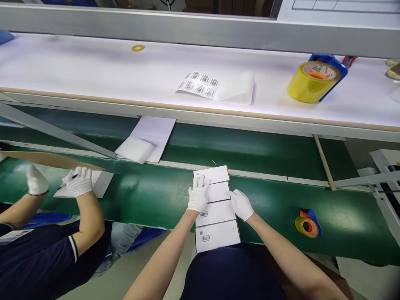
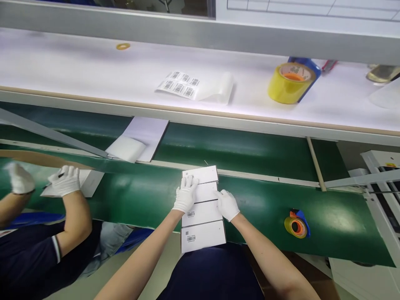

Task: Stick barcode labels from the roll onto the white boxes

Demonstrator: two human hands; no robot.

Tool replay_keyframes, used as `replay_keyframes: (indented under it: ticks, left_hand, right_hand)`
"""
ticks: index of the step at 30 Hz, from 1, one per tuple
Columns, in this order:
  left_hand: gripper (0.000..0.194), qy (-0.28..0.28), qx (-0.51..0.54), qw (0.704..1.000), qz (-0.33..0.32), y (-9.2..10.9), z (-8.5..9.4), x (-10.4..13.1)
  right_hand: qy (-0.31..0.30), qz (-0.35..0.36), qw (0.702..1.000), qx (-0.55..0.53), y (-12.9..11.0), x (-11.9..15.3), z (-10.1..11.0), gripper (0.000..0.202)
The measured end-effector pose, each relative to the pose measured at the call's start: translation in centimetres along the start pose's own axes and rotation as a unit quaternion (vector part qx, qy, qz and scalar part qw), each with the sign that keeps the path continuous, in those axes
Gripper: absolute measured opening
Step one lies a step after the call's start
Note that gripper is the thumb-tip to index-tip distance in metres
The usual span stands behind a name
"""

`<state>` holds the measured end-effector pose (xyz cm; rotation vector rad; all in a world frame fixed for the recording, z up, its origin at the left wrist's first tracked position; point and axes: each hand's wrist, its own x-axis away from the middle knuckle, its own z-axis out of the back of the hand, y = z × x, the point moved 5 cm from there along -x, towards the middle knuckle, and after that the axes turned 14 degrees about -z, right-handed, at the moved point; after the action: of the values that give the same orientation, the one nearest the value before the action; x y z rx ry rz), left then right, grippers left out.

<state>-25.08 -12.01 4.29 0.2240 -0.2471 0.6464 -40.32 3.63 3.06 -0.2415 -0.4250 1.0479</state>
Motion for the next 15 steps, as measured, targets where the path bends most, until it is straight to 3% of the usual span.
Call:
replay_keyframes:
  ticks: [6, 11, 15]
  left_hand:
    - [0.069, 0.003, -0.003, 1.0, -0.017, 0.3, 0.8, 0.1]
    - [0.065, 0.015, 0.006, 1.0, -0.013, 0.6, 0.9, 0.3]
    - [0.063, 0.023, 0.02, 0.999, -0.016, 0.5, 0.6, 0.0]
  right_hand:
    - [-0.018, 0.028, 0.999, -0.02, 0.8, 4.7, -1.5, 0.047]
    - [-0.012, 0.044, 0.998, -0.048, 1.2, 7.6, -1.5, 0.045]
    - [-0.063, 0.077, 0.994, -0.035, 1.0, 10.9, -2.0, 0.039]
